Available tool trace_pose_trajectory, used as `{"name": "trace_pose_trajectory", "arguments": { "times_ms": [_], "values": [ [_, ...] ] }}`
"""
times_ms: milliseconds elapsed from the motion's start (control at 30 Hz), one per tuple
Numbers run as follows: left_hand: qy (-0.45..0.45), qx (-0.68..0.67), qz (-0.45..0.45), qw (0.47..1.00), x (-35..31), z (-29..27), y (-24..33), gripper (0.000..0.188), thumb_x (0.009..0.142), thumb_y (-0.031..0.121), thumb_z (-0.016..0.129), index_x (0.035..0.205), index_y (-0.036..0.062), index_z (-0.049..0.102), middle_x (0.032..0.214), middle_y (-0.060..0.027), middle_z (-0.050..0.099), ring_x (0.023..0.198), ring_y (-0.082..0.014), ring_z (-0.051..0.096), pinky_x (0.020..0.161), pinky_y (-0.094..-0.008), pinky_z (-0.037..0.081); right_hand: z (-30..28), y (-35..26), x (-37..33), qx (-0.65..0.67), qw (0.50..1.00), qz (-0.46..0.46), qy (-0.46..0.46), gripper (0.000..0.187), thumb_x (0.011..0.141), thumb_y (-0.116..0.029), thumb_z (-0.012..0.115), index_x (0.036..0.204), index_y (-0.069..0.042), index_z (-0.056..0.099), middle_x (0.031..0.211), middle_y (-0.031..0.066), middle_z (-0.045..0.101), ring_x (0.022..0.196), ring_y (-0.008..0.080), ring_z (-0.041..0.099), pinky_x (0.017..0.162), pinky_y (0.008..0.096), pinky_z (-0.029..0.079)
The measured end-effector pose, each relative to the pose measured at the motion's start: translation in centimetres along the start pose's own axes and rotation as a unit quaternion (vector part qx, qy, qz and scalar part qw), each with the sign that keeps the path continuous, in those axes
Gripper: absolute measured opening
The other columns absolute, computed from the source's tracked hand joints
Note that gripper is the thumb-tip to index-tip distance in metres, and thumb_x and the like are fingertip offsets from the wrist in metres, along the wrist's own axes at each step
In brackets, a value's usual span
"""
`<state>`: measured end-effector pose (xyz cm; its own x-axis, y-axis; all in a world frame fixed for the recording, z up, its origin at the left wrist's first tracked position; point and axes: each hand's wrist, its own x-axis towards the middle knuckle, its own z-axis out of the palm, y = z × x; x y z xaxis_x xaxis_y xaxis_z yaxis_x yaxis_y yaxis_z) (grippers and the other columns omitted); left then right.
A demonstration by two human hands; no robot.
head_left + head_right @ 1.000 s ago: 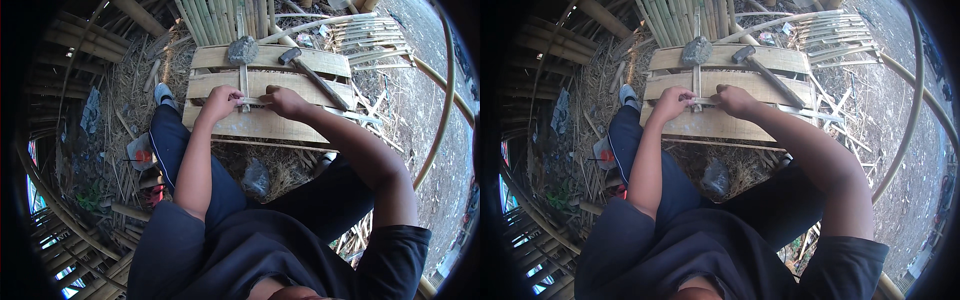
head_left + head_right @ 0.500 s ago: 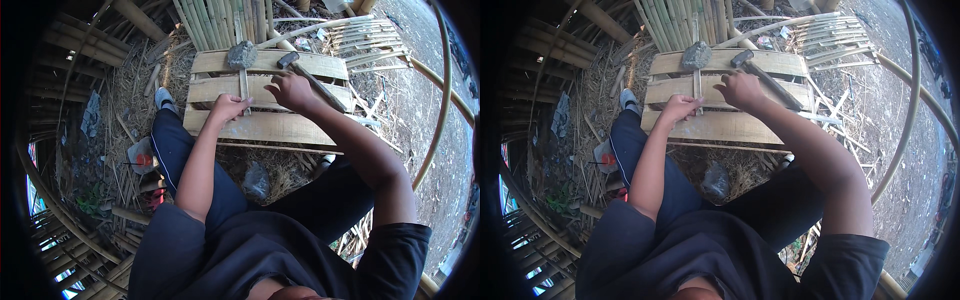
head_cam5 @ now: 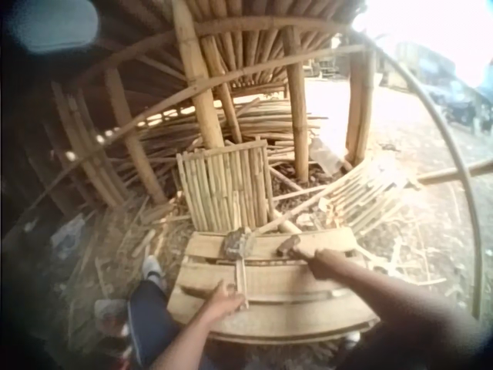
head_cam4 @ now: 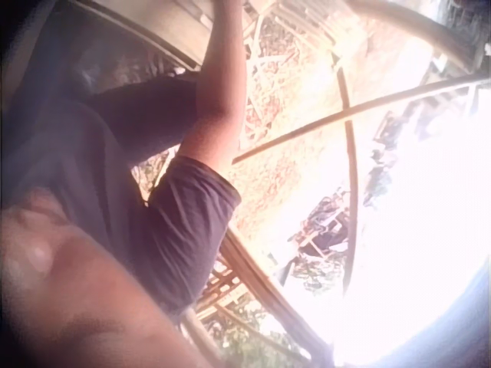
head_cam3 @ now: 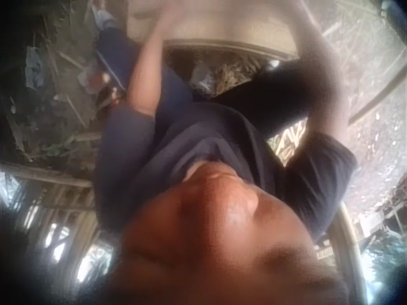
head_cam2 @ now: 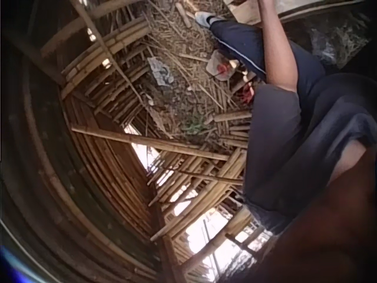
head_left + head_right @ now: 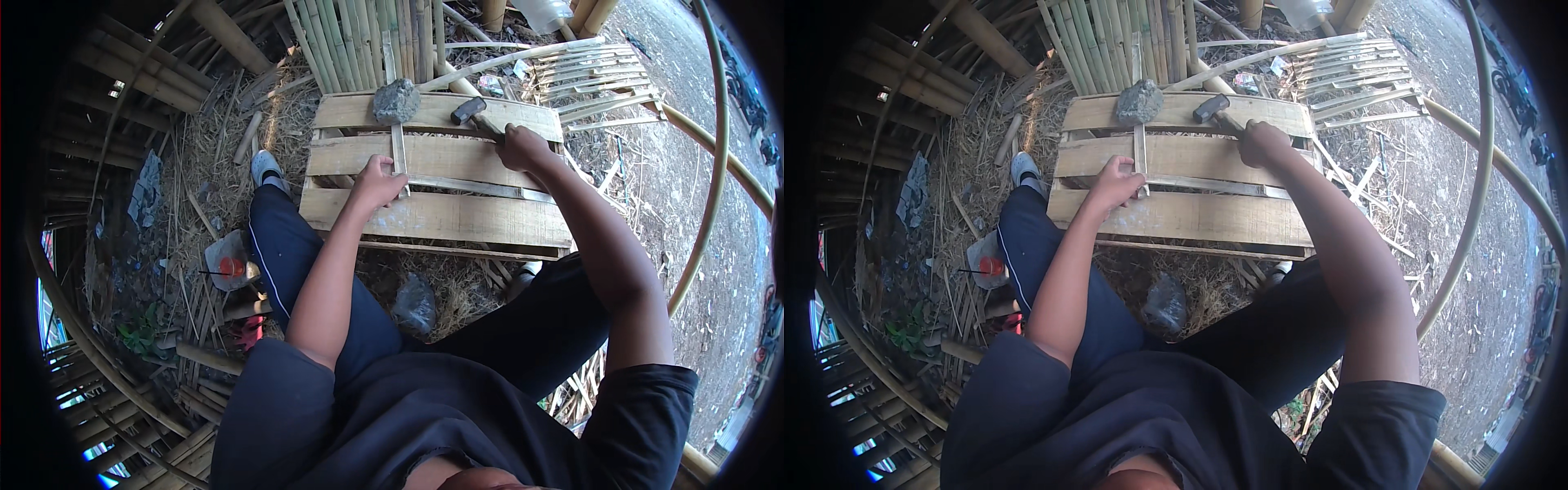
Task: The person hammers a nail into a thin wood strip to attach it across a wooden crate, then hammers a second nail into the same strip.
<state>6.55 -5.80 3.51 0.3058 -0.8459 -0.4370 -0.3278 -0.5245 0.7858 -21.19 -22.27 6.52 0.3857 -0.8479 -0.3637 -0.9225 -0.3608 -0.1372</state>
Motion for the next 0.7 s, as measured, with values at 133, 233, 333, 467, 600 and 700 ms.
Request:
{"name": "trace_pose_trajectory", "arguments": {
  "times_ms": [133, 233, 333, 467, 600, 700],
  "values": [
    [0.047, 0.133, 0.075, 0.987, 0.2, 0.6, -0.8, 0.047, 0.091, 0.021, 0.063, 0.129, -0.0028, 0.050, 0.105, -0.0273, 0.072, 0.093, -0.0386, 0.072, 0.084, -0.0476, 0.056, -0.3, -2.1, -0.8, -0.058, 0.985, -0.023, 0.159, 0.048, 0.092, -0.035, 0.069, 0.123, 0.001, 0.059, 0.121, 0.0225, 0.064, 0.117, 0.0393, 0.062, 0.090, 0.0528, 0.053],
    [0.105, 0.213, 0.122, 0.964, -0.9, 2.2, 0.1, 0.027, 0.094, 0.013, 0.056, 0.117, -0.0001, 0.056, 0.108, -0.0278, 0.071, 0.103, -0.0453, 0.068, 0.093, -0.0514, 0.052, -0.1, -3.6, -0.1, 0.004, 0.955, -0.104, 0.276, 0.052, 0.090, -0.037, 0.072, 0.123, 0.000, 0.055, 0.119, 0.0240, 0.063, 0.112, 0.0420, 0.062, 0.089, 0.0542, 0.052],
    [0.103, 0.171, 0.135, 0.971, -1.4, 1.9, 0.3, 0.026, 0.092, 0.014, 0.064, 0.113, -0.0003, 0.058, 0.105, -0.0243, 0.073, 0.102, -0.0432, 0.069, 0.093, -0.0499, 0.053, -0.4, -7.5, 1.3, 0.103, 0.963, -0.165, 0.185, 0.062, 0.083, -0.034, 0.078, 0.125, 0.002, 0.050, 0.122, 0.0272, 0.059, 0.117, 0.0426, 0.060, 0.098, 0.0537, 0.051],
    [0.073, 0.162, 0.128, 0.976, -0.6, 1.3, -0.3, 0.038, 0.091, 0.021, 0.072, 0.115, -0.0031, 0.054, 0.108, -0.0274, 0.071, 0.101, -0.0440, 0.070, 0.091, -0.0487, 0.054, -0.6, -13.0, 5.1, 0.144, 0.940, -0.232, 0.206, 0.088, 0.074, -0.042, 0.086, 0.136, 0.004, 0.044, 0.126, 0.0297, 0.057, 0.120, 0.0463, 0.058, 0.102, 0.0530, 0.050],
    [0.129, 0.168, 0.113, 0.971, -0.4, 2.3, 0.6, 0.051, 0.092, 0.021, 0.072, 0.122, -0.0092, 0.044, 0.109, -0.0339, 0.069, 0.103, -0.0474, 0.069, 0.092, -0.0495, 0.055, 0.7, -14.6, 9.4, 0.157, 0.924, -0.250, 0.244, 0.091, 0.068, -0.044, 0.089, 0.135, 0.003, 0.048, 0.126, 0.0289, 0.055, 0.119, 0.0458, 0.059, 0.099, 0.0519, 0.053],
    [0.069, 0.145, 0.050, 0.986, -0.1, 1.9, 0.6, 0.056, 0.091, 0.021, 0.069, 0.121, -0.0137, 0.037, 0.110, -0.0391, 0.066, 0.107, -0.0496, 0.067, 0.095, -0.0513, 0.054, 0.5, -15.9, 10.3, 0.152, 0.921, -0.257, 0.251, 0.090, 0.064, -0.044, 0.091, 0.131, 0.002, 0.052, 0.123, 0.0266, 0.055, 0.117, 0.0434, 0.061, 0.098, 0.0490, 0.054]
  ]
}}
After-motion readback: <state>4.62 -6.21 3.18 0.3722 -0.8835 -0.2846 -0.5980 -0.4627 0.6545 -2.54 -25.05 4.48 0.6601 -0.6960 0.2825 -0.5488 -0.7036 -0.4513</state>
